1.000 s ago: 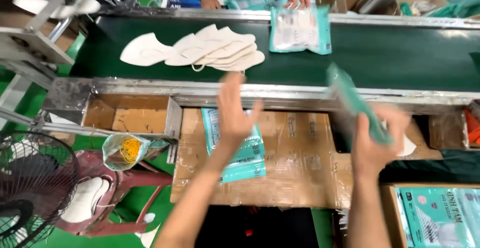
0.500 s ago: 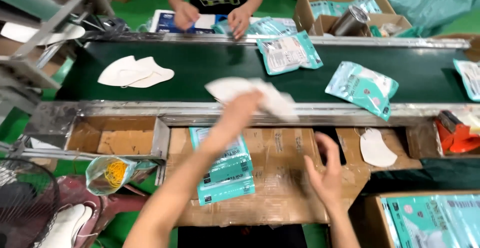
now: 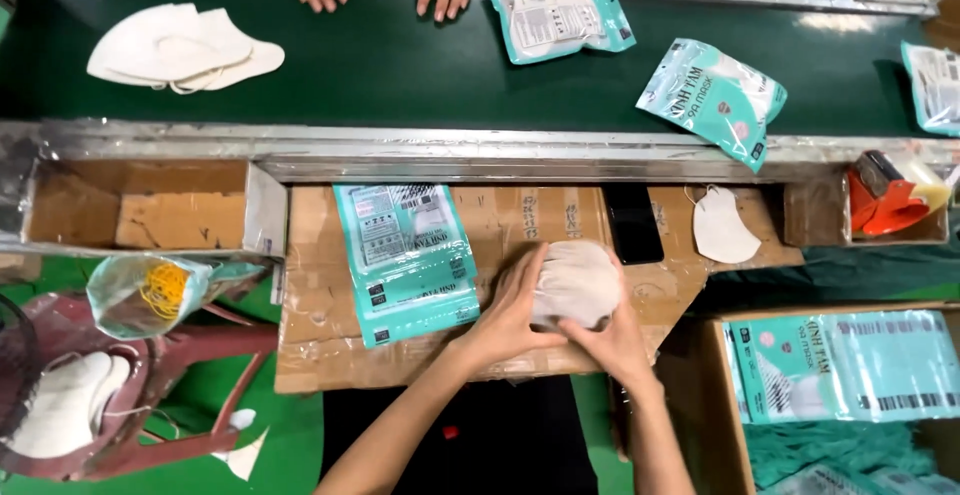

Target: Manually packing protective face masks into individual or bulk plastic pouches at a conveyor belt station.

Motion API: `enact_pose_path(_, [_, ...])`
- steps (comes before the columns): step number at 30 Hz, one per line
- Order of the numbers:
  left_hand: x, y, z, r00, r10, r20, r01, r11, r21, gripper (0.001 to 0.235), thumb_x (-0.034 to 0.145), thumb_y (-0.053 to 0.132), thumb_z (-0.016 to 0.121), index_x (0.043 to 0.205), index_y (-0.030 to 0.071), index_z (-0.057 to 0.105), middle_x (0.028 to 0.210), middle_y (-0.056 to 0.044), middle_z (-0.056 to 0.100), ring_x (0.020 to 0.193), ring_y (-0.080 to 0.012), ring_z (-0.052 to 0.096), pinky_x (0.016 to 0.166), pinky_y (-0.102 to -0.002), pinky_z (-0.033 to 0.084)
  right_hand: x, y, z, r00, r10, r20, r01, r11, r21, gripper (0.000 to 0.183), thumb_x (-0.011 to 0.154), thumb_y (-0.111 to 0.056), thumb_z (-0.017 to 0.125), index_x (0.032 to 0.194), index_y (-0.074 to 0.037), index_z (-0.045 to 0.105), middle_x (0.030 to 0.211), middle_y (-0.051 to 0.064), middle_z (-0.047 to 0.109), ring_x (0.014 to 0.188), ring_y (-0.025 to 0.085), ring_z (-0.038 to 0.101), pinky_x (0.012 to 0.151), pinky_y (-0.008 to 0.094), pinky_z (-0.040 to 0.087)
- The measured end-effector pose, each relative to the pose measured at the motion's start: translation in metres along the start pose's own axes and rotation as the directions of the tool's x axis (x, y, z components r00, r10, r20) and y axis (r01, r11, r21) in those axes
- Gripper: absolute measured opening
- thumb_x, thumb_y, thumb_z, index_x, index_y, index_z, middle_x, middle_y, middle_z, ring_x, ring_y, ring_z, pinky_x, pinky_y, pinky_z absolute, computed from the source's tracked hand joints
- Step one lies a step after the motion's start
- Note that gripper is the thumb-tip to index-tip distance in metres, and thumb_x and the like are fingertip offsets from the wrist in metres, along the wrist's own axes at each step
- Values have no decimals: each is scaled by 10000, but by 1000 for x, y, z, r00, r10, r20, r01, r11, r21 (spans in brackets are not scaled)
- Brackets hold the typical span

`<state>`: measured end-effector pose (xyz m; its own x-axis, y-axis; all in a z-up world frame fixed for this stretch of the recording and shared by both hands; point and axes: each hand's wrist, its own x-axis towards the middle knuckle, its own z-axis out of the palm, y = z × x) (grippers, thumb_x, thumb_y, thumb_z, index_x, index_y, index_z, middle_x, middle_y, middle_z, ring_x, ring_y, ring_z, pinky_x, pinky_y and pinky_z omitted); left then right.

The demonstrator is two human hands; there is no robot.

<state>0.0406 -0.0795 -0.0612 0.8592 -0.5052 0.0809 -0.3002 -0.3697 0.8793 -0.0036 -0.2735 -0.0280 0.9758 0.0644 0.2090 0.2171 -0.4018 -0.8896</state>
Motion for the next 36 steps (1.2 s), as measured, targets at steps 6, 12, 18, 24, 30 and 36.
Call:
enact_pose_path(6, [-2, -8, 22, 989, -33, -142, 18, 995, -101, 1382, 627, 368, 940, 1644, 112, 39, 1682, -258, 163, 1557, -449, 155, 1253, -569, 199, -14, 19, 10, 974, 183, -131, -155, 968, 198, 1107, 703, -79, 797, 1630, -58, 193, 1341, 186, 636, 1229, 263, 642, 1070, 363, 521])
enact_pose_path(12, [-1, -12, 25, 986, 78, -146, -103, 980, -172, 1298, 638, 369, 917, 1651, 83, 158, 1657, -245, 333, 1533, -434, 314, 1244, -559, 275, -21, 46, 20, 973, 184, -141, -124, 927, 353, 1060, 742, -1, 789, 1631, -17, 212, 1243, 226, 634, 1145, 275, 681, 1005, 396, 577])
enact_pose_path(18, [-1, -5, 25, 968, -251, -10, 244, 948, -204, 965, 808, 346, 736, 1683, 189, 359, 1383, -189, 674, 1278, -337, 682, 1093, -395, 548, -39, 104, 23, 977, -180, -115, 201, 957, 210, 772, 950, -68, 594, 1620, 12, 218, 1619, 212, 342, 1492, 309, 378, 1235, 401, 290])
enact_pose_path(24, [-36, -6, -5, 933, 190, -306, -208, 978, -27, 847, 821, 69, 755, 1526, -97, 316, 1359, -319, 534, 1265, -485, 527, 1057, -496, 433, -26, 98, 43, 942, 132, -308, -77, 979, 187, 405, 1078, -98, 430, 1457, 44, 454, 1360, 146, 587, 1223, 204, 570, 1048, 329, 437])
enact_pose_path(30, [-72, -46, -106, 828, 392, -402, -20, 736, 677, 249, 826, 81, 676, 1073, 56, 684, 1109, -104, 662, 1055, -313, 620, 878, -441, 538, 3, 73, 58, 857, 212, -470, -7, 916, 400, 295, 1127, -140, 428, 1339, 19, 558, 1213, 84, 674, 1081, 126, 622, 939, 282, 506])
enact_pose_path(36, [-58, -85, -110, 923, 327, -201, -22, 569, 822, 190, 719, 51, 664, 903, 51, 619, 925, -88, 584, 931, -277, 617, 736, -352, 553, 42, 27, 109, 915, 397, -69, -292, 771, 565, 344, 1003, -138, 540, 1324, -27, 593, 1139, 44, 715, 992, 109, 669, 860, 267, 548])
